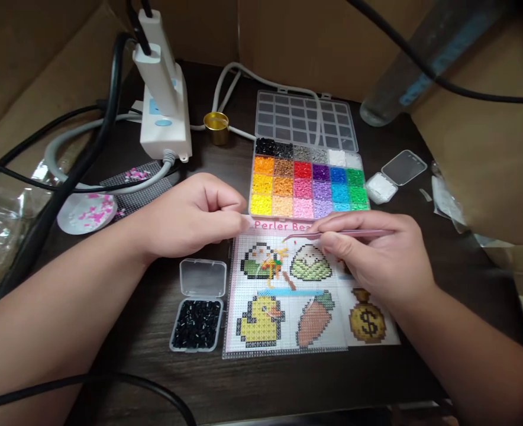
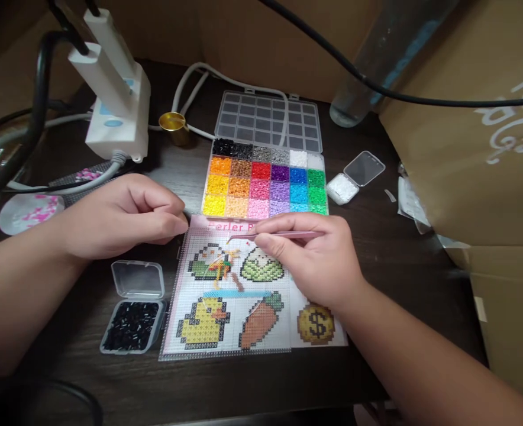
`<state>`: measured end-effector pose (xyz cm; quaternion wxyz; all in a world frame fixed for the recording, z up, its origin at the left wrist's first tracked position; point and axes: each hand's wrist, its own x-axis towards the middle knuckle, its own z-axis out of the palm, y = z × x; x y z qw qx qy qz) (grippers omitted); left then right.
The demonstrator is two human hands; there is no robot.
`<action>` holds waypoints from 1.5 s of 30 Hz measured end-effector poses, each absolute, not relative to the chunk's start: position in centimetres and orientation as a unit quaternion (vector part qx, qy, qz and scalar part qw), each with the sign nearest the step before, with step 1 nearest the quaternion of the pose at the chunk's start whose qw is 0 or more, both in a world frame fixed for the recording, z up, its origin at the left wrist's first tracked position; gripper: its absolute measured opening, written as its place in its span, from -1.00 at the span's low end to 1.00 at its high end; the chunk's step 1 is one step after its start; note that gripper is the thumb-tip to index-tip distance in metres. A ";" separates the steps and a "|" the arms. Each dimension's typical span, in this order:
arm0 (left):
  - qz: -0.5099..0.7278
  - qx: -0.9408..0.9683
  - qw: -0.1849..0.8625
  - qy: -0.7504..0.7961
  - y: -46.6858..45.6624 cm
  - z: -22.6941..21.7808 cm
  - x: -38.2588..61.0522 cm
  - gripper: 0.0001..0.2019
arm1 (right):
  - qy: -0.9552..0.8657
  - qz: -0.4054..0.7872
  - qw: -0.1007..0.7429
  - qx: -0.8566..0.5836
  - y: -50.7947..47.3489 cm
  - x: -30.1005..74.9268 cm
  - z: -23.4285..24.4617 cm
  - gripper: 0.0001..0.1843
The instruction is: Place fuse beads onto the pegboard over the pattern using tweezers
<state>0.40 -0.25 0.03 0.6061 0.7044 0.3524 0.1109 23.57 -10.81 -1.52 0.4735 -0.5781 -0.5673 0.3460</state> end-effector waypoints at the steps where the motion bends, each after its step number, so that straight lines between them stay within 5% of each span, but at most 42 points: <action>1: 0.108 0.705 0.606 0.353 -0.2 0.0 0.4 -0.54 | -0.552 0.355 0.485 -0.578 -10.7 24.1 -1.7 -0.95; 24: 0.121 0.704 0.584 0.386 -0.7 0.0 0.0 -0.53 | -0.472 0.416 0.557 -0.542 -9.5 26.9 -2.1 -0.86; 45: 0.175 0.642 0.631 0.399 -0.8 -0.7 -1.0 -0.54 | -0.470 0.428 0.534 -0.558 -9.3 28.7 -2.1 -0.88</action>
